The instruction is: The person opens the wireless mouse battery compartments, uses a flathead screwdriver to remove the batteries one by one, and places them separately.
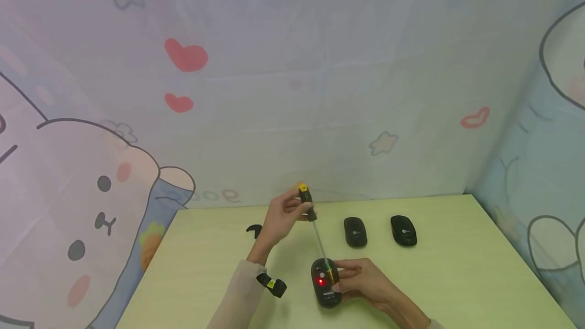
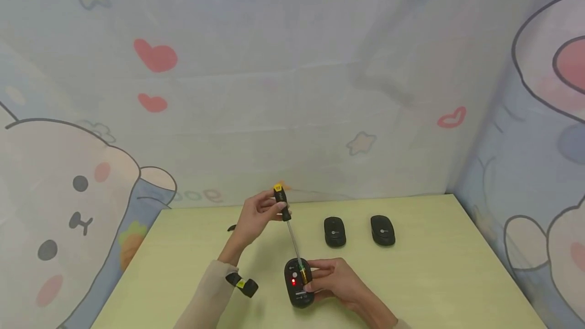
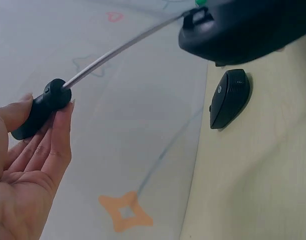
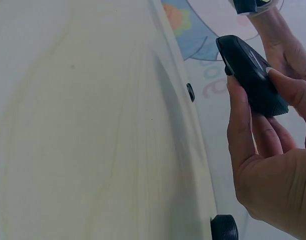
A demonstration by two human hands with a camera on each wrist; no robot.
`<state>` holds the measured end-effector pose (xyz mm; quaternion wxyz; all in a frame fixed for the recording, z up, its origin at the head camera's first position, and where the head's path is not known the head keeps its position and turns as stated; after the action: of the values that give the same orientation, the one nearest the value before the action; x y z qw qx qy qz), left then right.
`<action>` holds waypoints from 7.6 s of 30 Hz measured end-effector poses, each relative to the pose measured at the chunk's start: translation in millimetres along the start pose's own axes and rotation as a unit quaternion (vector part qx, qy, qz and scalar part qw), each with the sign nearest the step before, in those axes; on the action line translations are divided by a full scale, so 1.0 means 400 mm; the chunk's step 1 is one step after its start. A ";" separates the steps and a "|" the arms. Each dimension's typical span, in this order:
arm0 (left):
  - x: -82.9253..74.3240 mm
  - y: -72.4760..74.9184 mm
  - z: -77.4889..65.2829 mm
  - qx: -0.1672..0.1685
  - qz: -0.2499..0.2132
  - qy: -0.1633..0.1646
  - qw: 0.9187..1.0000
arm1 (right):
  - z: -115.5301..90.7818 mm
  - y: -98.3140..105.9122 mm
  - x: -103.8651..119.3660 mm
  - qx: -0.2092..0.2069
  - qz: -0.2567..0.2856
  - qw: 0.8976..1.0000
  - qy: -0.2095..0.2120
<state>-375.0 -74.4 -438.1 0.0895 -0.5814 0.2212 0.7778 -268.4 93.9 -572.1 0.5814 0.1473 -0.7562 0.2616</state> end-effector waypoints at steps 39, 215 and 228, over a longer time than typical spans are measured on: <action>-0.213 -0.135 -0.145 0.031 0.165 -0.263 0.950 | -0.004 0.034 -0.006 -0.047 -0.019 0.998 -0.030; 0.062 0.042 -0.081 -0.017 0.300 0.048 0.952 | -0.025 0.045 0.016 -0.030 0.006 0.999 -0.022; -0.011 -0.084 -0.128 0.085 0.323 0.008 0.942 | -0.025 0.050 0.007 -0.033 0.005 0.999 -0.023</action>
<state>-316.0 -67.2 -453.5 -0.1195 -0.4749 0.4636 0.7384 -271.5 116.1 -572.0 0.5666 0.1306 -0.7785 0.2363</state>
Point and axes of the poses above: each hand's wrist, its own z-axis towards the middle knuckle, its own y-axis out of the back of the hand, x = y × z, the point moved 9 cm from there along z, towards the middle knuckle, and after that the axes turned 5 degrees about x, right-handed, at the moved point
